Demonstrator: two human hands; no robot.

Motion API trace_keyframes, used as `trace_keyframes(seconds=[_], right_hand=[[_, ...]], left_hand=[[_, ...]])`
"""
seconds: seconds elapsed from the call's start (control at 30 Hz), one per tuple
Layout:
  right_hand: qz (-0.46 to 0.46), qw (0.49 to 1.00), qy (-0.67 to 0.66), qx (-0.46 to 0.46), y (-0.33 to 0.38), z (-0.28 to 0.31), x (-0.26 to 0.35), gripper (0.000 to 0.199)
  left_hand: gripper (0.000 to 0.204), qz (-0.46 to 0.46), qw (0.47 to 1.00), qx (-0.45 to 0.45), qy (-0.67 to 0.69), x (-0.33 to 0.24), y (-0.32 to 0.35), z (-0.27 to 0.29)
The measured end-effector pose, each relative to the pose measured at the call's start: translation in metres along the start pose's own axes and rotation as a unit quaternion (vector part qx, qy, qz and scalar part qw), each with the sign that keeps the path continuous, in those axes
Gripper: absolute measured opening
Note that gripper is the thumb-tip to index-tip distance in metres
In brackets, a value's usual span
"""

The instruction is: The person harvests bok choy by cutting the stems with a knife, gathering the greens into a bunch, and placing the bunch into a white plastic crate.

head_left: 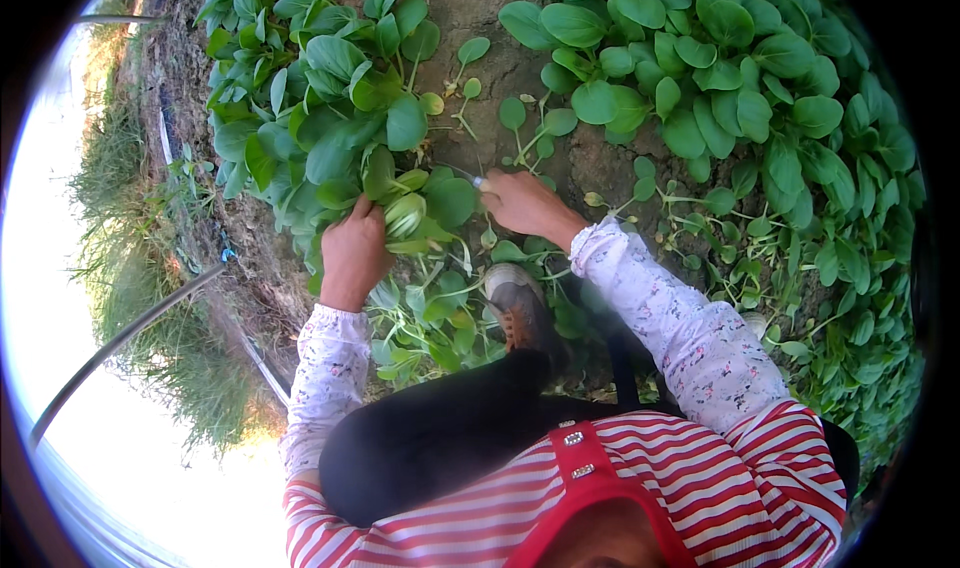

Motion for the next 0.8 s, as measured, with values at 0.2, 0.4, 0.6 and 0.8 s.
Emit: trace_keyframes(seconds=[0.2,0.4,0.6,0.8], right_hand=[[0.061,0.844,-0.530,0.045,0.024,0.001,-0.003,0.039],[0.081,0.826,-0.551,0.090,0.031,0.004,0.017,0.029],[0.101,0.881,-0.461,0.031,0.035,0.024,0.025,0.022],[0.106,0.863,-0.489,0.062,0.046,0.005,0.059,0.024]], left_hand=[[0.057,-0.066,0.914,0.076,0.393,-0.031,0.052,0.041],[0.055,0.061,0.794,0.140,0.588,-0.024,0.083,0.027],[0.087,0.023,0.763,0.006,0.647,0.000,0.097,0.012],[0.081,-0.068,0.869,-0.063,0.485,-0.034,0.073,-0.021]])
Point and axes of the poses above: each hand's wrist, its own y-axis away from the middle knuckle, its own z-axis out of the back of the hand, x = y × z, the point moved 1 cm from there along -y, towards the middle knuckle, and after that the axes turned 3 degrees about z, right-handed, at the moved point
